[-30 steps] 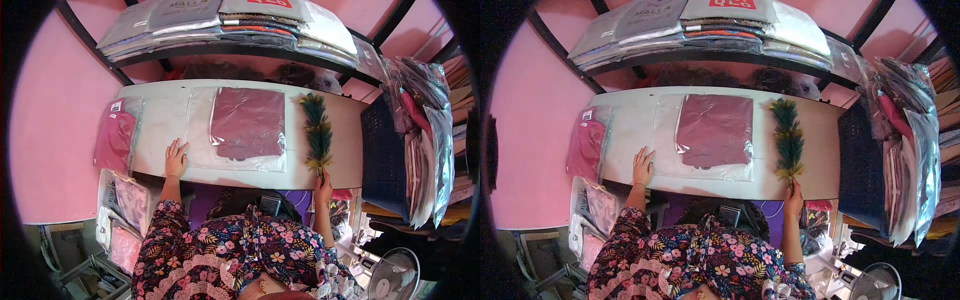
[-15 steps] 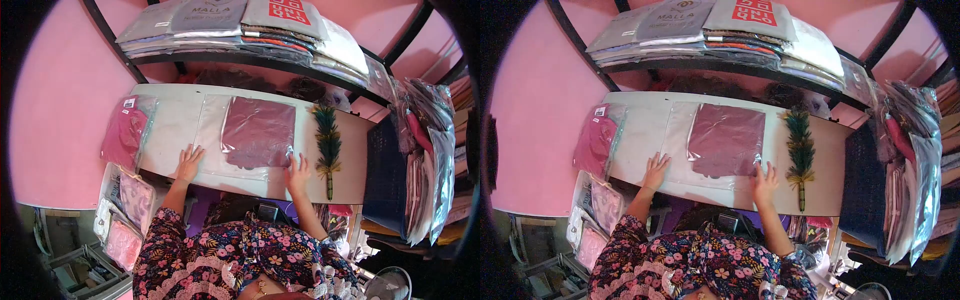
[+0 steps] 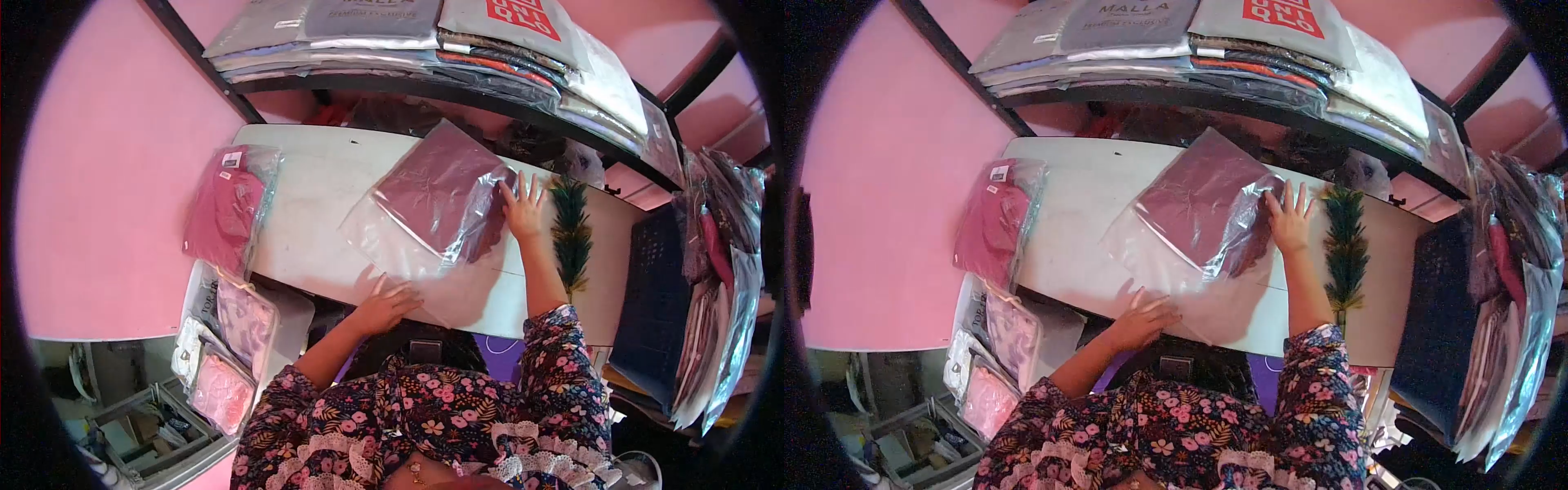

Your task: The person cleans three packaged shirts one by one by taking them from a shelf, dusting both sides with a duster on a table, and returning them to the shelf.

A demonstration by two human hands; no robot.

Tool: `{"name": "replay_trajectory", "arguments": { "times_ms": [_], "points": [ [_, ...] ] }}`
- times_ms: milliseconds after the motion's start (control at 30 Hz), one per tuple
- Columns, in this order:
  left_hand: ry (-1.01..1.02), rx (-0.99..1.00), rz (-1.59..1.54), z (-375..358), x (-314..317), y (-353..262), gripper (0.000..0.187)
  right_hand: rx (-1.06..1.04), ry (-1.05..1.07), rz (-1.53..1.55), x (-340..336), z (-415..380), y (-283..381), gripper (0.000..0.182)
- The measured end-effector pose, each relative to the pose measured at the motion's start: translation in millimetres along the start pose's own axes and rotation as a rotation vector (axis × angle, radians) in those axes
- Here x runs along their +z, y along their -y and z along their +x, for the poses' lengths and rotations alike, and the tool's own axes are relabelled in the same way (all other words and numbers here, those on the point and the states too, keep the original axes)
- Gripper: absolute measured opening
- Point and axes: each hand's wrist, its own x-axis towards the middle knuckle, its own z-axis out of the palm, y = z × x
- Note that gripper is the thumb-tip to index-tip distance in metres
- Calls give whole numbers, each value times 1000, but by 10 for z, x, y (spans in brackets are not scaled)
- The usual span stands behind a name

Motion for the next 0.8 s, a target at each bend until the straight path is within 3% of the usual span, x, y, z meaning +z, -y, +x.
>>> {"name": "replay_trajectory", "arguments": {
  "times_ms": [67,100,133,200,333,400,500,600,733,767,800],
  "points": [
    [-196,-23,74,168,-181,101,54,53,-152,44,-98,90,84,51],
    [-223,-141,137,235,-324,145,54,-26,-249,135,-173,-4,161,38],
    [-225,-129,134,250,-407,264,54,-82,-277,255,-228,-145,269,33],
    [-301,-253,249,215,-575,537,54,-245,-242,547,-205,-520,408,33],
    [-268,-197,332,119,-683,1081,55,-273,-21,563,-383,-1301,587,41],
    [-125,-235,133,138,-766,1146,57,-369,54,606,-474,-1491,603,48],
    [-87,-167,191,131,-931,1072,60,-346,201,458,-610,-1619,701,52],
    [-38,-137,157,160,-1031,1081,61,-341,181,504,-441,-1619,758,53],
    [-43,-40,304,183,-1117,1120,62,-328,110,660,-61,-1578,661,38],
    [-40,-7,263,186,-1138,1122,63,-201,-15,678,76,-1599,685,32],
    [-36,25,223,199,-1149,1119,64,-1,-44,892,-34,-1576,707,23]
  ]
}}
